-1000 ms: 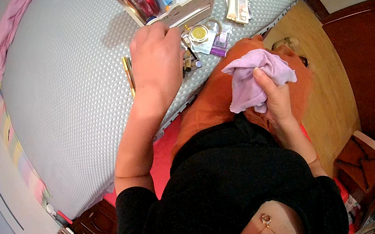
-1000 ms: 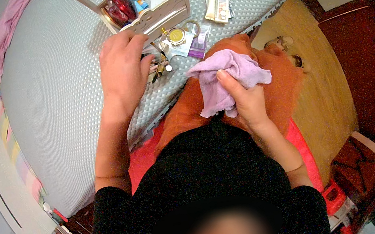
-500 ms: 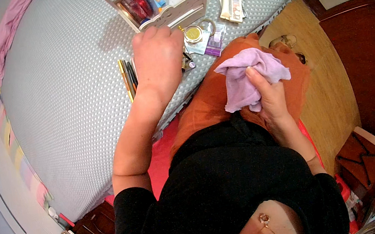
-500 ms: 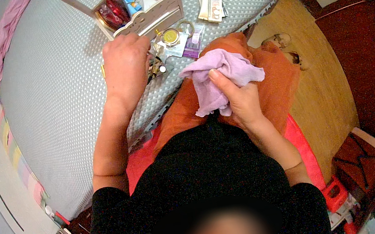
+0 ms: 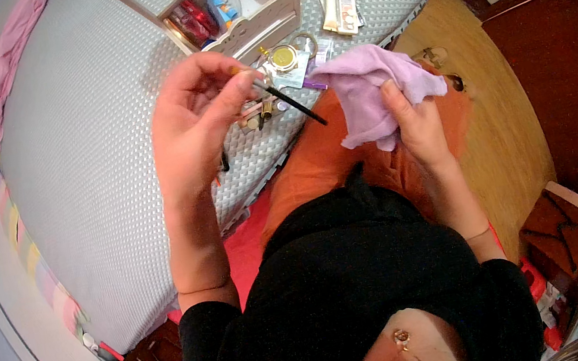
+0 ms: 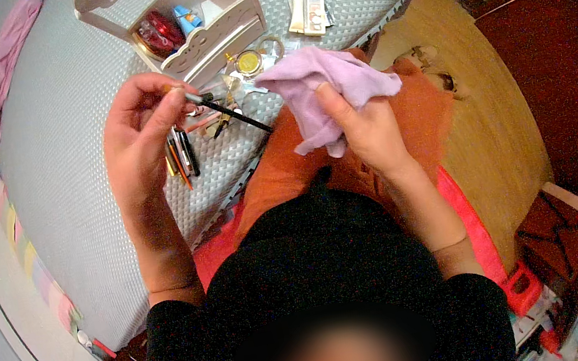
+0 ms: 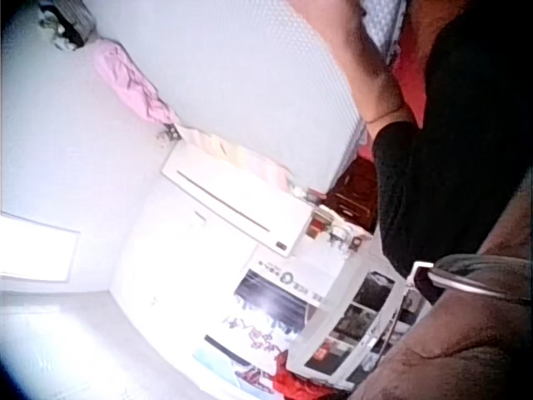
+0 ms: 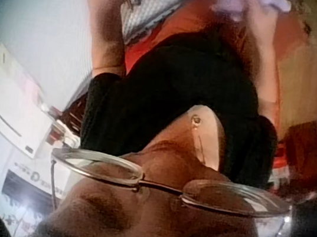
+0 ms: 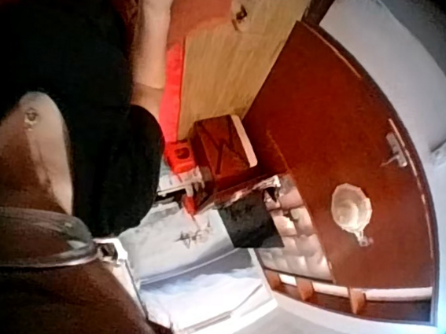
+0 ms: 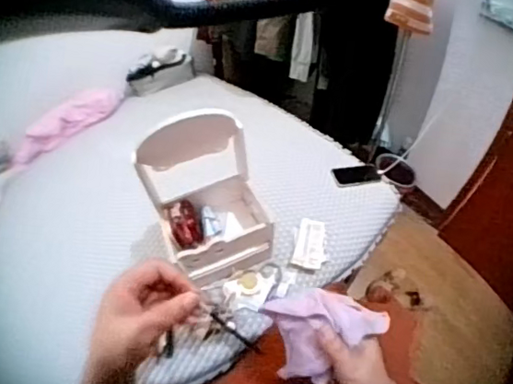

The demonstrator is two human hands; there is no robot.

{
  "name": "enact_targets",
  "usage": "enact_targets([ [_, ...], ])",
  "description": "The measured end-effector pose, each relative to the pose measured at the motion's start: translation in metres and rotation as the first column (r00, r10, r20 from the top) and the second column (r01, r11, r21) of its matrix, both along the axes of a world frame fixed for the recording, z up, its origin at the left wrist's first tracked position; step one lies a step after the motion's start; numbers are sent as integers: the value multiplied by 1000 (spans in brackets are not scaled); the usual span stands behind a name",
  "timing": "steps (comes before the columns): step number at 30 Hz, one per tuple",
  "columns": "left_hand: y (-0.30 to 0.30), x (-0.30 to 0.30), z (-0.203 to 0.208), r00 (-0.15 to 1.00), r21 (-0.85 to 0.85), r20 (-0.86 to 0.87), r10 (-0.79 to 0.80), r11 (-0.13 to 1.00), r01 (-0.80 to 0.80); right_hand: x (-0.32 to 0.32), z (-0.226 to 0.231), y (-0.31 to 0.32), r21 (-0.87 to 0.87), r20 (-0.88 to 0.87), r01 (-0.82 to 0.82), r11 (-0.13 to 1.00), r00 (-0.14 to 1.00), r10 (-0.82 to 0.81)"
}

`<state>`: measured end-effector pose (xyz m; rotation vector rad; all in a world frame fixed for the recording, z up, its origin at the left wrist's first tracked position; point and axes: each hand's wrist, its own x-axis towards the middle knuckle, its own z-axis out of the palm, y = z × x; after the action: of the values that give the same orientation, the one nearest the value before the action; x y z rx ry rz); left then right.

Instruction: The person sits on a bed and cleans various makeup brushes and cosmetic tools using a purple cloth. They pick up each brush from a wooden organizer, wipe the bristles and handles, and place them back down on the bed surface.

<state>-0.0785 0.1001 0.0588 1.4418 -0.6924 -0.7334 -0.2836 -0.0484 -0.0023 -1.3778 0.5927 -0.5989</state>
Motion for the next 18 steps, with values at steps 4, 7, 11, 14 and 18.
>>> enact_targets([
  [4,-20,-26,-20,967,-79,-202,-156,987,143,15,25,9,3,2,-219,976,976,219],
  [7,-30,-46,-35,972,-141,-198,-129,985,102,30,19,18,-175,55,-198,964,976,211],
  [11,-31,-53,-37,965,-96,-230,-128,989,109,18,-3,15,-87,-36,-260,962,966,258],
  [14,-32,-56,-39,972,-84,-213,-99,993,82,14,-4,17,-127,-64,-238,963,971,232],
  [18,-35,-51,-29,974,-110,-216,-62,993,38,3,-2,21,9,-80,-278,961,957,278],
])
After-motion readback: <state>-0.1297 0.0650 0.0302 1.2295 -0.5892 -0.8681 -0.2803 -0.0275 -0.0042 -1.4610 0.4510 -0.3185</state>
